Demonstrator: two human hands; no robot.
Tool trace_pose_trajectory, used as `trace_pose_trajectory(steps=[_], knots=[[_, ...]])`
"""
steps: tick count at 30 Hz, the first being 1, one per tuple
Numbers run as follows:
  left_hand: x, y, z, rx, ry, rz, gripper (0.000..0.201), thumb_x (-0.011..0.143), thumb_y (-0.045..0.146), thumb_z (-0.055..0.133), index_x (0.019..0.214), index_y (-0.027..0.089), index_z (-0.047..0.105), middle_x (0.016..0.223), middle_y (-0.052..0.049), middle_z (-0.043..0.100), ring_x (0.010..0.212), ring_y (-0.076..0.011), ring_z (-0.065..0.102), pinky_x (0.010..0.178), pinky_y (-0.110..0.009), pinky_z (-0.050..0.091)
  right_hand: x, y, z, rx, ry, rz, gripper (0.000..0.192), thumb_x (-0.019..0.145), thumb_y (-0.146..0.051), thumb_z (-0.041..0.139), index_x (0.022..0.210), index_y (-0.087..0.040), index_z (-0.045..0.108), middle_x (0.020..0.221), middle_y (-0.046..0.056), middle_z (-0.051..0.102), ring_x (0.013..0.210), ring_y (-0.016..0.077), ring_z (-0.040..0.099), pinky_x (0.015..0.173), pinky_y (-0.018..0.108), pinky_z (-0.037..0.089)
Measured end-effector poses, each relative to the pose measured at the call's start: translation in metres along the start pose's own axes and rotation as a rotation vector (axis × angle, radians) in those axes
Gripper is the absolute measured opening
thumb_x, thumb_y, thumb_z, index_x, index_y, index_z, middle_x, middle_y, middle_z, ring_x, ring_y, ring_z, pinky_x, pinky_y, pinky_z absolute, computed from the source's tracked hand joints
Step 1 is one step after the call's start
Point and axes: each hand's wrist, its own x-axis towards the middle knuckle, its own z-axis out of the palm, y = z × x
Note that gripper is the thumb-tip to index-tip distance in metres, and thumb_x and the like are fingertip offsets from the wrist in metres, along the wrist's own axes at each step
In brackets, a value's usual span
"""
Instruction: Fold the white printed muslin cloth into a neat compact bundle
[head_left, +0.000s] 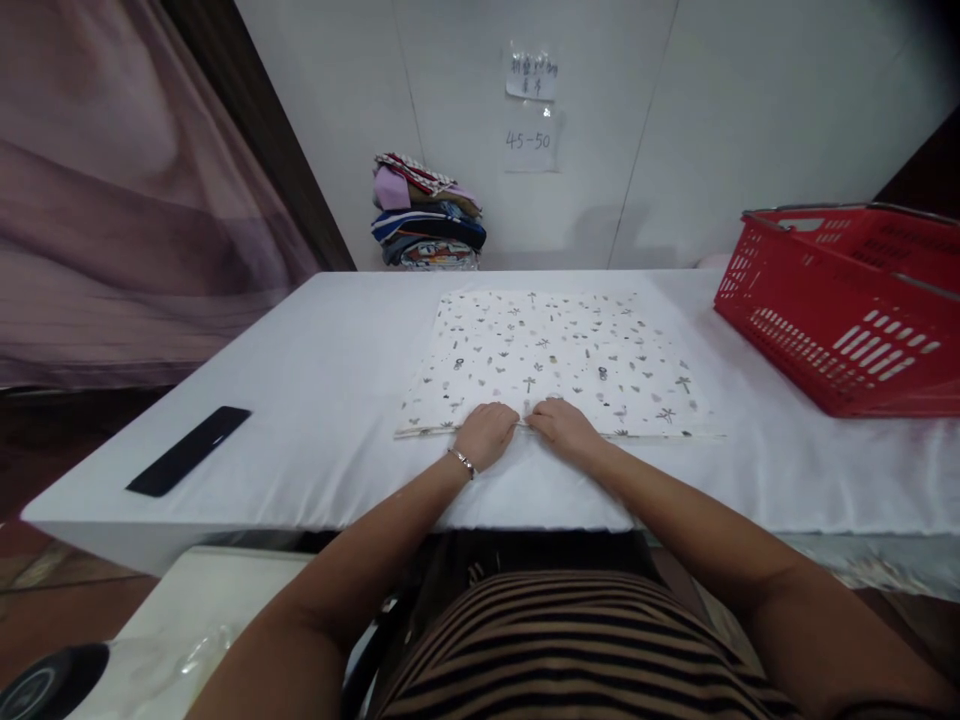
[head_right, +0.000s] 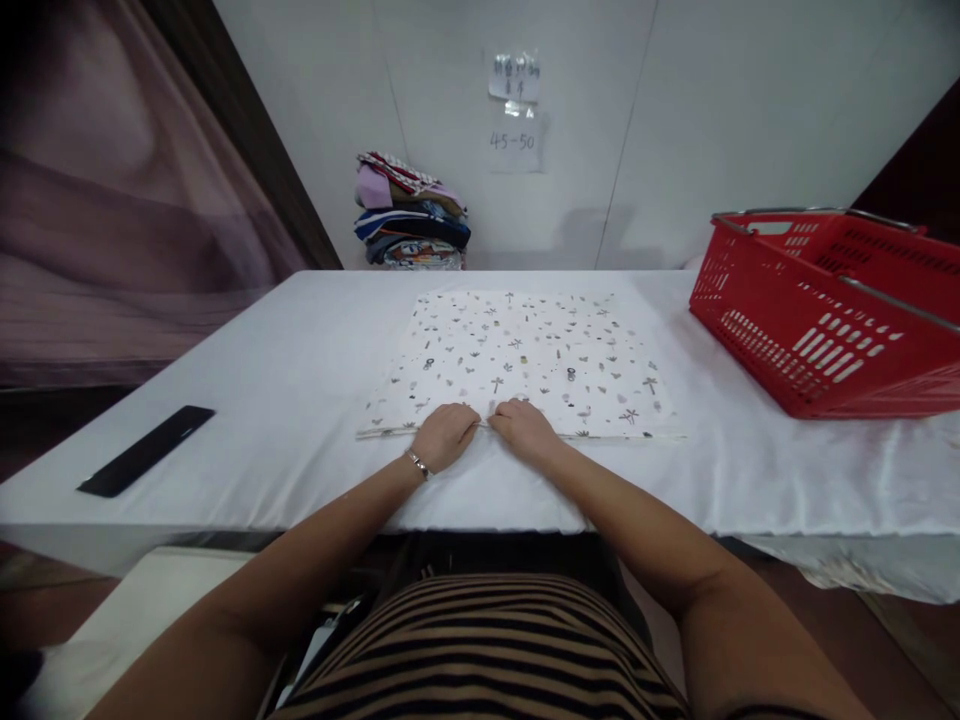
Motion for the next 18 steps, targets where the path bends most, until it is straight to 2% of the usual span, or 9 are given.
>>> trace_pose_trajectory(steps=[3,7,13,18], knots=[[-0.004,0.003,-0.006,-0.012,0.034,0.036,0.014,0.088,0.021,0.046,0.086,0.018,0.059,0.095,-0.005,0.060,0.092,-0.0184,0.051,0.078,-0.033,0.040,0.001,0.001,0.002,0.076,0.037,0.042,0.023,0.092,-0.018,0.045,0.099,-0.019,0.067,0.087,0.006,0.061,0.085,0.0179,0.049,0.072,0.028,0.036],[-0.005,0.007,-0.011,0.013,0.000,0.048,0.012,0.085,0.027,0.053,0.081,0.020,0.062,0.094,-0.004,0.058,0.093,-0.0196,0.049,0.079,-0.035,0.038,0.002,0.002,0.003,0.164,0.072,0.074,0.023,0.091,-0.018,0.045,0.097,-0.020,0.067,0.089,0.006,0.062,0.086,0.0169,0.050,0.074,0.027,0.038],[0.005,0.013,-0.008,0.100,-0.059,0.043,0.020,0.086,0.017,0.046,0.072,0.018,0.061,0.083,-0.005,0.057,0.085,-0.0205,0.049,0.074,-0.036,0.038,0.002,0.001,0.002,0.188,0.080,0.087,0.021,0.091,-0.018,0.046,0.097,-0.019,0.067,0.085,0.005,0.061,0.085,0.0165,0.051,0.073,0.027,0.038],[0.007,0.012,-0.006,0.093,-0.015,0.014,0.016,0.085,0.019,0.049,0.075,0.017,0.061,0.085,-0.006,0.056,0.087,-0.0212,0.049,0.075,-0.036,0.040,0.001,0.003,0.006,0.195,0.110,0.061,0.022,0.092,-0.020,0.045,0.098,-0.019,0.066,0.087,0.005,0.061,0.086,0.0166,0.051,0.074,0.027,0.039]])
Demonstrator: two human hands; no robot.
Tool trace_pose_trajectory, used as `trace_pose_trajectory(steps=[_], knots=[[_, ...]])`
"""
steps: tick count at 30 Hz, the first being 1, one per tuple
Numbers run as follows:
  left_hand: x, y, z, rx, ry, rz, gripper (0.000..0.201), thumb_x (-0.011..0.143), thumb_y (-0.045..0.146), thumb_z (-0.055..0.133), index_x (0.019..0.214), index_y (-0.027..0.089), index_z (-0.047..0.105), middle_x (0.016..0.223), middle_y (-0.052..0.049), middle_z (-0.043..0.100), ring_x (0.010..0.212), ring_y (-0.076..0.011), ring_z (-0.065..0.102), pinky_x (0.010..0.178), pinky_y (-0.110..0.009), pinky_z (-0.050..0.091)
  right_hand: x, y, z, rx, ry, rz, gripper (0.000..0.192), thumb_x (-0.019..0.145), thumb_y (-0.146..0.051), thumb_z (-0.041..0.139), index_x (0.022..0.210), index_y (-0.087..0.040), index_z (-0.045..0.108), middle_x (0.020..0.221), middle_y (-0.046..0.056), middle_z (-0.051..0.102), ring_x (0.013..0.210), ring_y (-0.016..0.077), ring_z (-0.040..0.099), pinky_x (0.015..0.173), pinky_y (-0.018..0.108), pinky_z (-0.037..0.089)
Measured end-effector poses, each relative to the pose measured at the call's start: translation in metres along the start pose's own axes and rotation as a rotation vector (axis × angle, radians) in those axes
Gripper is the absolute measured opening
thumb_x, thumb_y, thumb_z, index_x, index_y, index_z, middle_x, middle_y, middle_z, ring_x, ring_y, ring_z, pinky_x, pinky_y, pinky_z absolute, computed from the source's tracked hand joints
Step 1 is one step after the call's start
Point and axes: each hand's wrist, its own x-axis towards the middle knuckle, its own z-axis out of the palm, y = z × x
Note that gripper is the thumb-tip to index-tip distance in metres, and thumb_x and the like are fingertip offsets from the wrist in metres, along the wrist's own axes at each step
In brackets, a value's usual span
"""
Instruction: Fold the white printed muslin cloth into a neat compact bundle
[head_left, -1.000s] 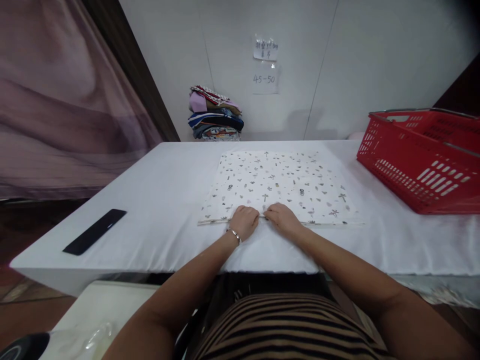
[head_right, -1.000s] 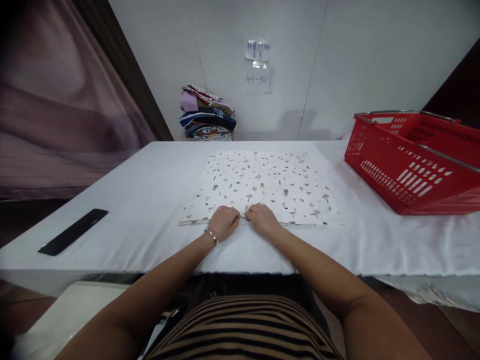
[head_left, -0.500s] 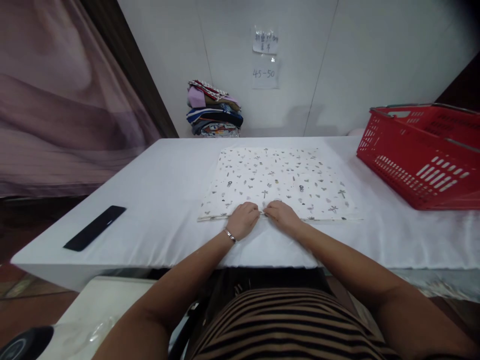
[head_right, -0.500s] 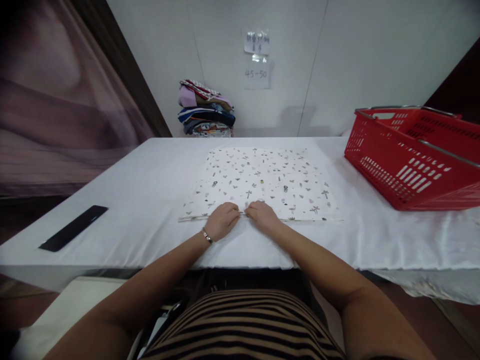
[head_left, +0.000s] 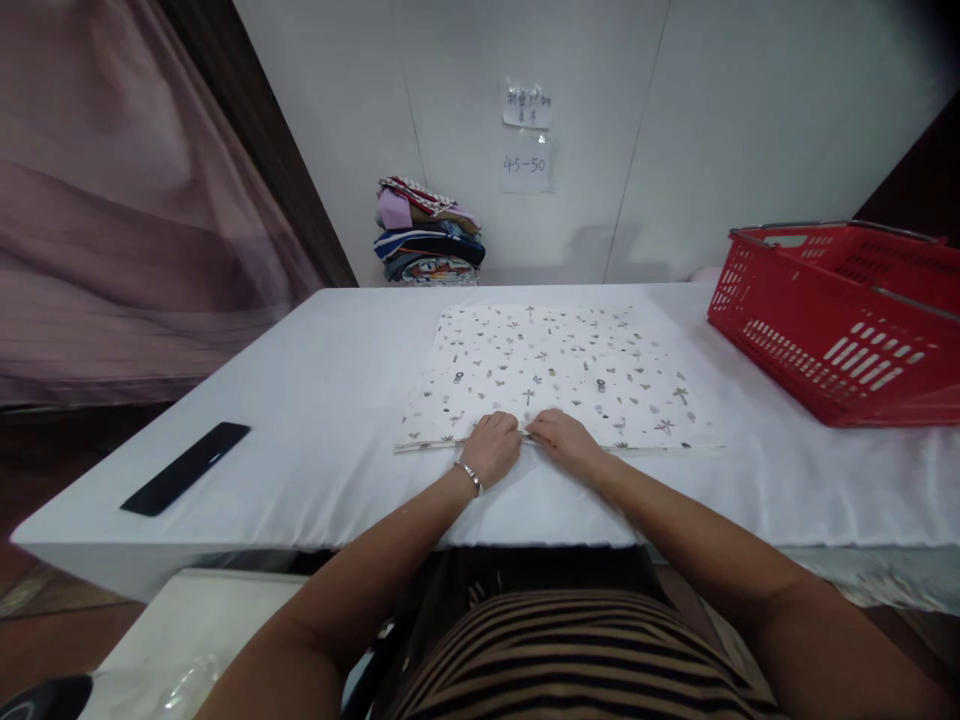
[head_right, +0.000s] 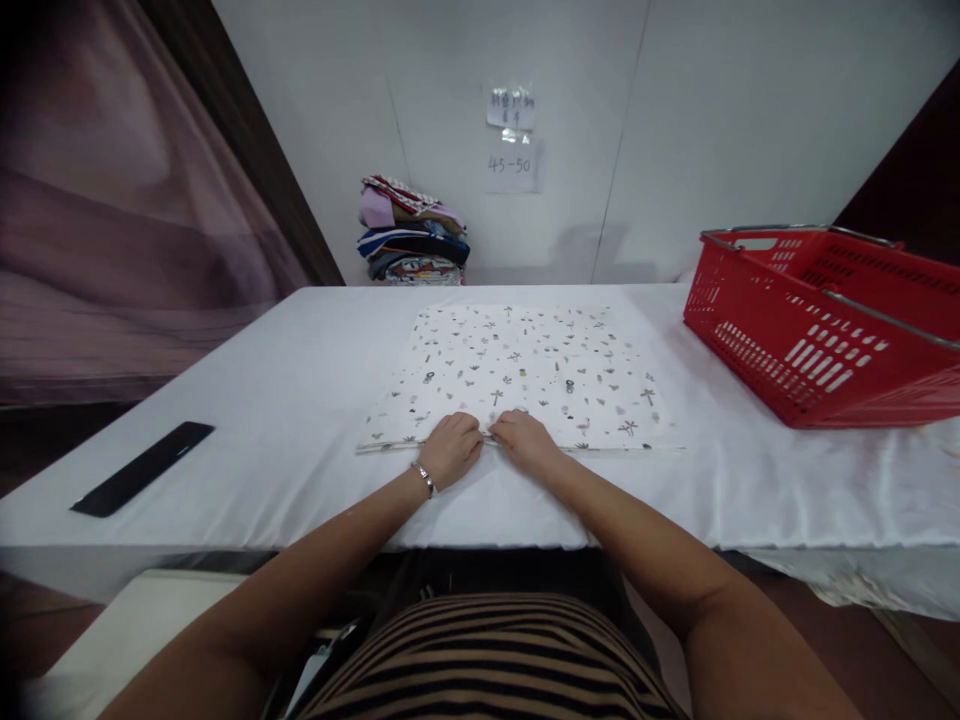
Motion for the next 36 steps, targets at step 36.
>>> trace_pose_trajectory(steps=[36], knots=[[-0.001,-0.025,0.005,0.064,0.056,0.072,0.018,0.088,0.016,0.045,0.094,0.021,0.062,0.088,-0.004,0.063,0.085,-0.0188,0.053,0.072,-0.034,0.036,0.002,0.002,-0.005,-0.237,-0.067,-0.080,0.024,0.091,-0.016,0.045,0.107,-0.017,0.062,0.096,0.007,0.063,0.087,0.0183,0.051,0.074,0.030,0.036]])
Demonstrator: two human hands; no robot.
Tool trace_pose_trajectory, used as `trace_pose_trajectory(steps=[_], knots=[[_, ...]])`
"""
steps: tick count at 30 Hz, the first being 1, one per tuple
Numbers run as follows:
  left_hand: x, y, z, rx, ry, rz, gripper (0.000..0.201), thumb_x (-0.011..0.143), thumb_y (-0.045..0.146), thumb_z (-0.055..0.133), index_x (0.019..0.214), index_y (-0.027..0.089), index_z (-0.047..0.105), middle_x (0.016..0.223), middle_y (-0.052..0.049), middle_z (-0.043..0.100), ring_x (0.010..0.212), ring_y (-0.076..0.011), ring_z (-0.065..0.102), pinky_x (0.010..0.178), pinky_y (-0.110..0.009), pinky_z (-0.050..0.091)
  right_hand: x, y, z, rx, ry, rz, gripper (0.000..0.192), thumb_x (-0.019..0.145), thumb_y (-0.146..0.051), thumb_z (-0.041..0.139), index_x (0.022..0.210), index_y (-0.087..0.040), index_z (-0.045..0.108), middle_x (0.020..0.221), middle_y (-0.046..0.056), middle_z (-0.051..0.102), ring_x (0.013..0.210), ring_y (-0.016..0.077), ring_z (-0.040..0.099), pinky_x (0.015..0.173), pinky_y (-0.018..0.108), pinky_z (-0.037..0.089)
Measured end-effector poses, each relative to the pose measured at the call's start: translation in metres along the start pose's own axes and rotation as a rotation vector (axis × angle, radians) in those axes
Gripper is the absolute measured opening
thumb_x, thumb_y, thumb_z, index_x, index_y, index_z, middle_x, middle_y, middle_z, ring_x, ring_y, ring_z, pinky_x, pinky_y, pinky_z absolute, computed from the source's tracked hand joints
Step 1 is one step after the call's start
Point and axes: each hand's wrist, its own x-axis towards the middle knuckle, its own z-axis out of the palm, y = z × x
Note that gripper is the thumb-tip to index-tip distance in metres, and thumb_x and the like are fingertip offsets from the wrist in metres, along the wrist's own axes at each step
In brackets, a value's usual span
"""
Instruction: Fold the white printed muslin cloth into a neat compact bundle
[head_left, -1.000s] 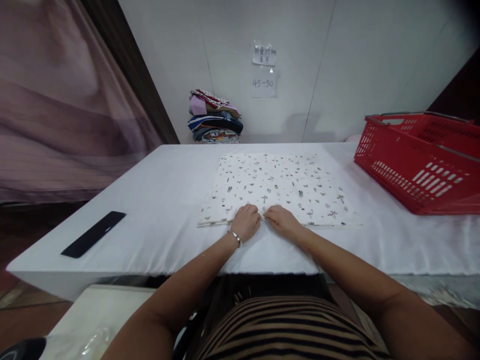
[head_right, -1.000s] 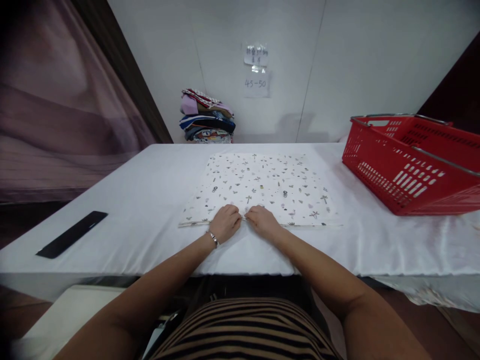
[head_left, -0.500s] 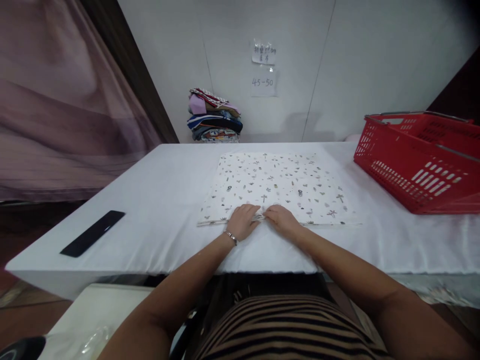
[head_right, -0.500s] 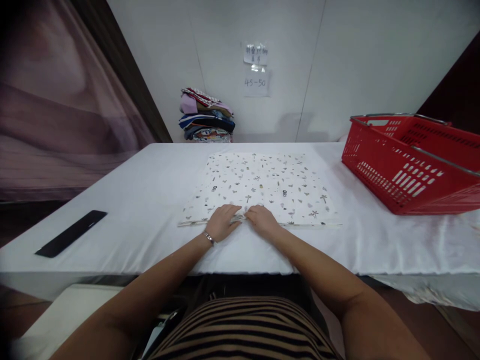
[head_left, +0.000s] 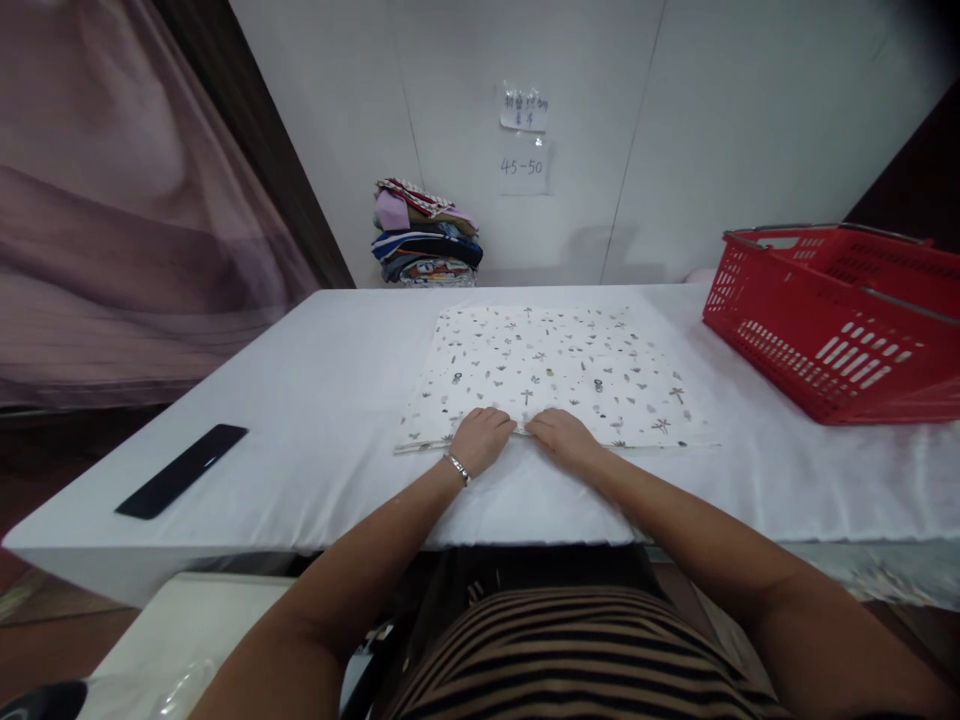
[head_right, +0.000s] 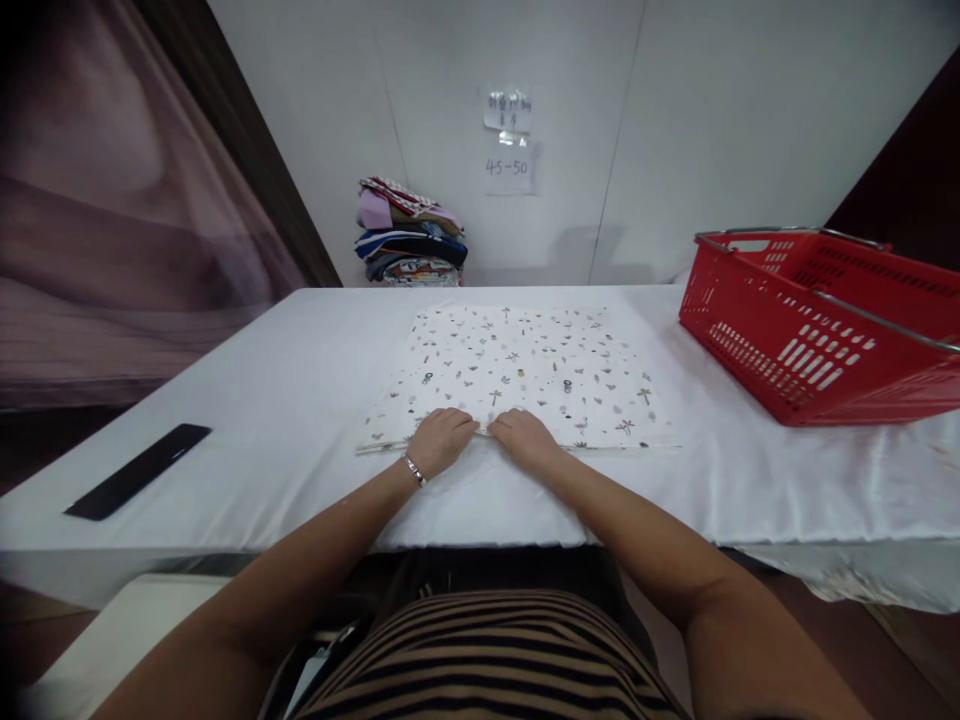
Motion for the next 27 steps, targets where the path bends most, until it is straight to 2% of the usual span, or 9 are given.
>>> trace_pose_trajectory(steps=[6,11,14,20,27], knots=[[0.003,-0.007,0.006,0.027,0.041,0.061,0.018,0.089,0.018,0.045,0.088,0.021,0.062,0.086,-0.003,0.060,0.084,-0.0172,0.051,0.071,-0.032,0.035,0.006,-0.002,-0.008,-0.063,-0.066,0.008,0.021,0.090,-0.013,0.047,0.100,-0.017,0.065,0.094,0.007,0.063,0.086,0.0181,0.050,0.072,0.030,0.035],[-0.005,0.008,0.001,0.065,0.117,0.104,0.017,0.090,0.017,0.044,0.088,0.019,0.061,0.082,-0.003,0.057,0.081,-0.0168,0.048,0.072,-0.033,0.033,0.007,0.001,-0.006,0.016,-0.046,0.061,0.020,0.088,-0.014,0.049,0.100,-0.017,0.065,0.094,0.006,0.064,0.087,0.0173,0.052,0.074,0.028,0.036],[-0.006,0.019,0.002,0.089,0.102,0.142,0.020,0.090,0.019,0.044,0.077,0.018,0.059,0.078,-0.003,0.056,0.078,-0.0168,0.047,0.070,-0.033,0.032,0.007,0.003,-0.003,0.077,-0.012,0.088,0.019,0.087,-0.014,0.051,0.099,-0.017,0.065,0.095,0.006,0.065,0.089,0.0170,0.053,0.076,0.027,0.037],[0.005,0.026,0.007,0.127,-0.032,0.048,0.021,0.088,0.013,0.045,0.072,0.016,0.059,0.075,-0.005,0.055,0.076,-0.0182,0.048,0.067,-0.034,0.031,0.007,0.003,-0.002,0.098,0.027,0.070,0.018,0.088,-0.015,0.049,0.095,-0.017,0.065,0.091,0.006,0.065,0.086,0.0170,0.054,0.076,0.027,0.039],[-0.008,0.033,-0.007,0.089,-0.001,0.001,0.021,0.087,0.013,0.044,0.072,0.016,0.058,0.075,-0.004,0.055,0.078,-0.0187,0.049,0.068,-0.034,0.032,0.002,0.001,0.002,0.093,0.114,0.036,0.018,0.089,-0.017,0.048,0.096,-0.016,0.065,0.091,0.007,0.065,0.084,0.0176,0.054,0.074,0.028,0.040]])
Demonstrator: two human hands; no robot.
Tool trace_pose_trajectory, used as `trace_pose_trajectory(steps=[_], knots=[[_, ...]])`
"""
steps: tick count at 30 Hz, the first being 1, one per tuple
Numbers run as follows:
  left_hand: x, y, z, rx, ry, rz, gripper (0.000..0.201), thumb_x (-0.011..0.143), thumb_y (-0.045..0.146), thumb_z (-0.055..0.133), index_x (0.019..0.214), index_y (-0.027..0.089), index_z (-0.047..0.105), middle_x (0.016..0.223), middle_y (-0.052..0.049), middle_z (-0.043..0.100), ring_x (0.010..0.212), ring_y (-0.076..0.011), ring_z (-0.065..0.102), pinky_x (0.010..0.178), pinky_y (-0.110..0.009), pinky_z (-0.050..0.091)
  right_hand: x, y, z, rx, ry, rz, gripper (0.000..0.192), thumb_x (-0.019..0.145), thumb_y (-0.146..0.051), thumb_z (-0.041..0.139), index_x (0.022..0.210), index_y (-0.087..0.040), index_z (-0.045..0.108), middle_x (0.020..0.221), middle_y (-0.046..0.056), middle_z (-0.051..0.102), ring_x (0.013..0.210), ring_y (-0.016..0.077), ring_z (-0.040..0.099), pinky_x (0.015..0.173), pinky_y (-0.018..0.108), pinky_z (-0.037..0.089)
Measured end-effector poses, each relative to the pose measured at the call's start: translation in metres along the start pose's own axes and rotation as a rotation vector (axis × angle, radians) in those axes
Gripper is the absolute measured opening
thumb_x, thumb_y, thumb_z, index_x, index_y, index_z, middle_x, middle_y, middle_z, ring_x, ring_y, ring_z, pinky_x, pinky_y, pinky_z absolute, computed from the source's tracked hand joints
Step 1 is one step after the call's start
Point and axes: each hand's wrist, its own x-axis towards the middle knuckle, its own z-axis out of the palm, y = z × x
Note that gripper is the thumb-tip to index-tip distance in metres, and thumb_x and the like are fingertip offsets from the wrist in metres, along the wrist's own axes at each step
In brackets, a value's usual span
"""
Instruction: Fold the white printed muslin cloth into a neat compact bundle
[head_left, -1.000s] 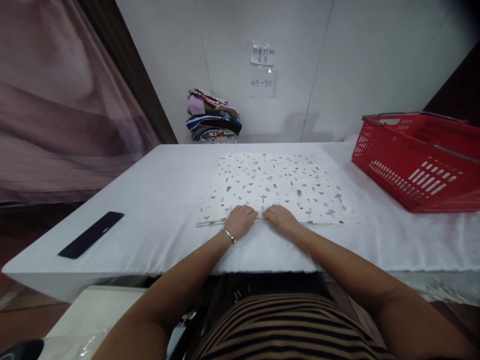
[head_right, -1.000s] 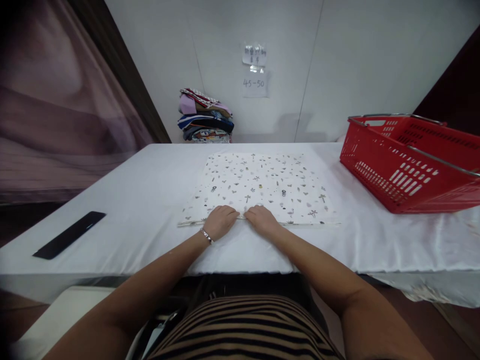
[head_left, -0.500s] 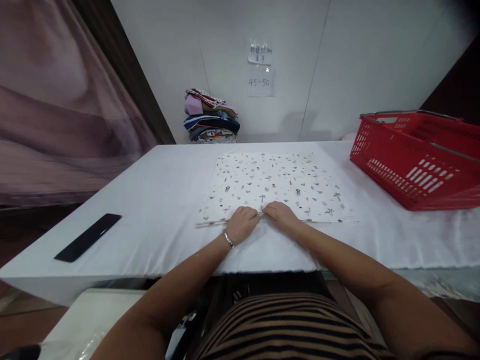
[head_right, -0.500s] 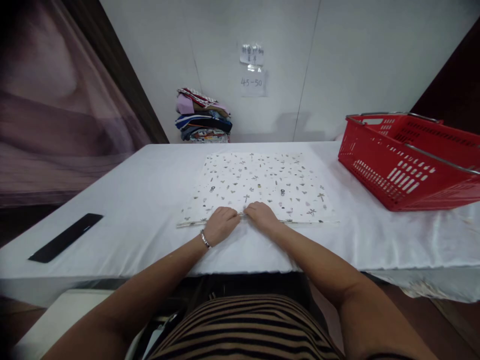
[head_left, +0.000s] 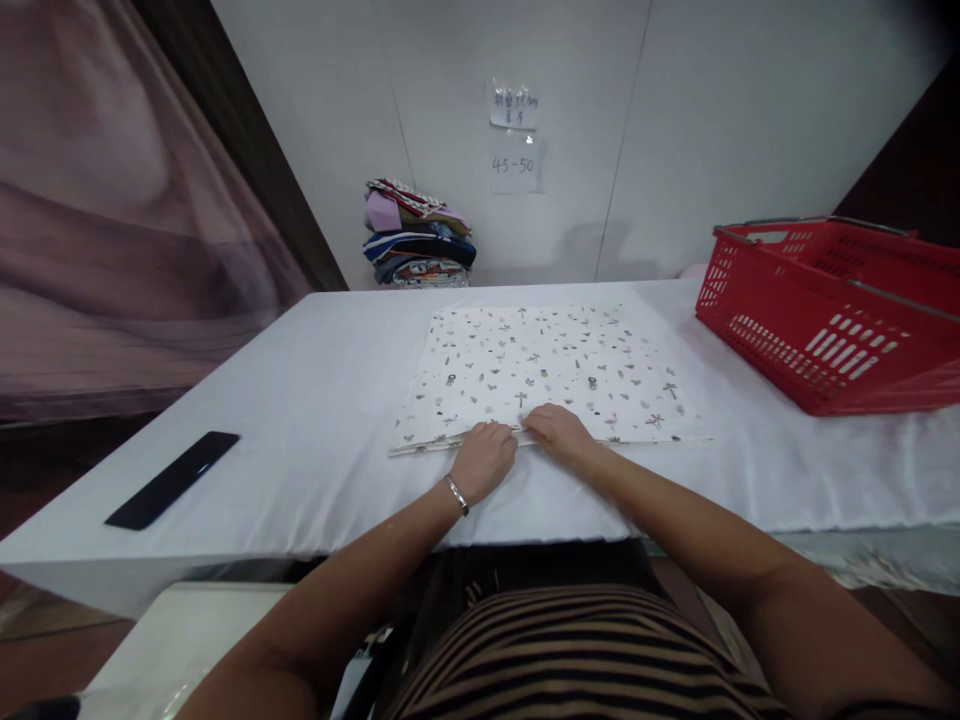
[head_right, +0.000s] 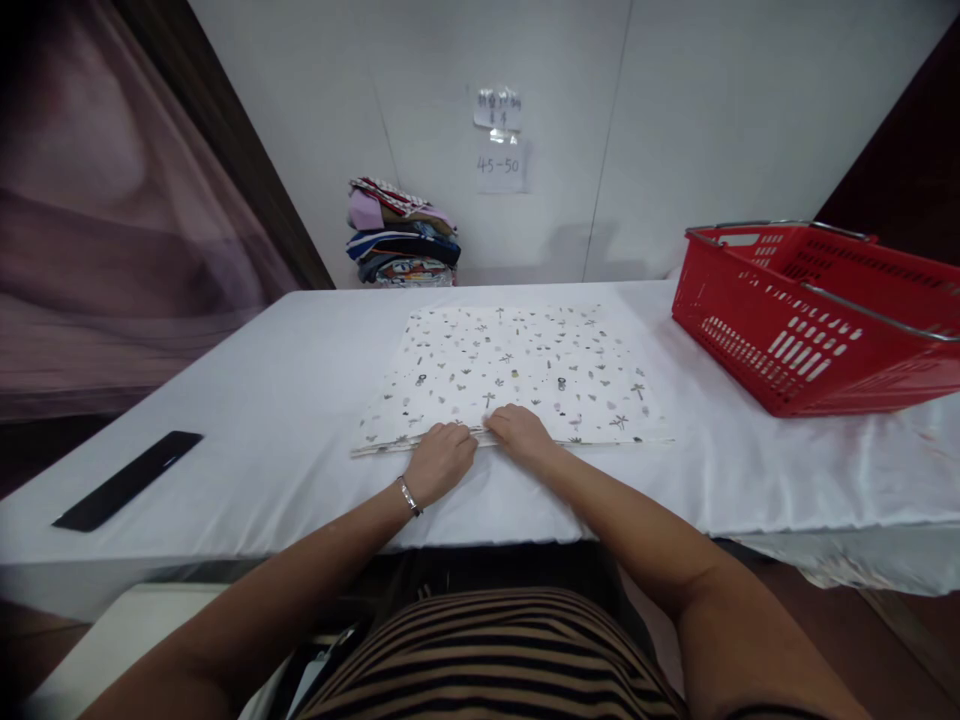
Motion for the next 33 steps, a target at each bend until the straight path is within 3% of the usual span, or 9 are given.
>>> trace_pose_trajectory(steps=[5,14,21,24,28,33], knots=[[-0.002,0.003,-0.008,-0.034,-0.051,-0.077,0.017,0.086,0.015,0.045,0.076,0.016,0.058,0.078,-0.005,0.056,0.079,-0.0187,0.050,0.070,-0.034,0.034,-0.005,-0.004,0.001,0.005,-0.010,-0.059,0.020,0.089,-0.015,0.047,0.095,-0.017,0.065,0.088,0.007,0.064,0.082,0.0176,0.052,0.074,0.028,0.040],[-0.001,0.002,-0.004,-0.102,-0.009,-0.159,0.010,0.084,0.018,0.048,0.080,0.018,0.057,0.082,-0.004,0.055,0.082,-0.0187,0.050,0.072,-0.034,0.035,-0.008,-0.013,-0.009,0.073,-0.034,-0.068,0.021,0.083,-0.016,0.051,0.101,-0.015,0.062,0.094,0.008,0.062,0.088,0.0196,0.050,0.078,0.030,0.040],[-0.003,0.001,-0.003,-0.138,-0.008,-0.177,0.011,0.086,0.020,0.047,0.083,0.019,0.057,0.083,-0.005,0.055,0.083,-0.0191,0.050,0.072,-0.034,0.036,-0.010,-0.012,-0.004,0.077,-0.043,0.009,0.020,0.086,-0.014,0.048,0.099,-0.016,0.063,0.092,0.007,0.063,0.086,0.0185,0.052,0.079,0.030,0.041],[-0.007,-0.003,-0.006,-0.148,-0.001,-0.206,0.010,0.085,0.025,0.051,0.091,0.019,0.057,0.092,-0.006,0.056,0.089,-0.0208,0.050,0.075,-0.035,0.037,-0.010,-0.010,-0.002,0.111,-0.033,0.026,0.018,0.086,-0.014,0.050,0.099,-0.017,0.063,0.093,0.006,0.064,0.087,0.0179,0.053,0.079,0.029,0.042],[-0.009,-0.010,-0.007,-0.145,0.019,-0.224,0.026,0.080,0.026,0.057,0.105,0.019,0.054,0.109,-0.008,0.057,0.103,-0.0238,0.047,0.083,-0.038,0.036,-0.011,-0.009,0.000,0.124,-0.022,0.029,0.020,0.086,-0.014,0.050,0.101,-0.018,0.063,0.094,0.006,0.064,0.088,0.0179,0.054,0.080,0.029,0.042],[-0.009,-0.018,-0.005,-0.112,-0.107,-0.177,0.017,0.082,0.013,0.048,0.094,0.019,0.058,0.094,-0.006,0.063,0.093,-0.0212,0.053,0.082,-0.039,0.035,-0.011,-0.009,-0.001,0.102,-0.038,0.019,0.021,0.087,-0.015,0.049,0.102,-0.017,0.063,0.096,0.007,0.065,0.089,0.0189,0.054,0.080,0.031,0.043]])
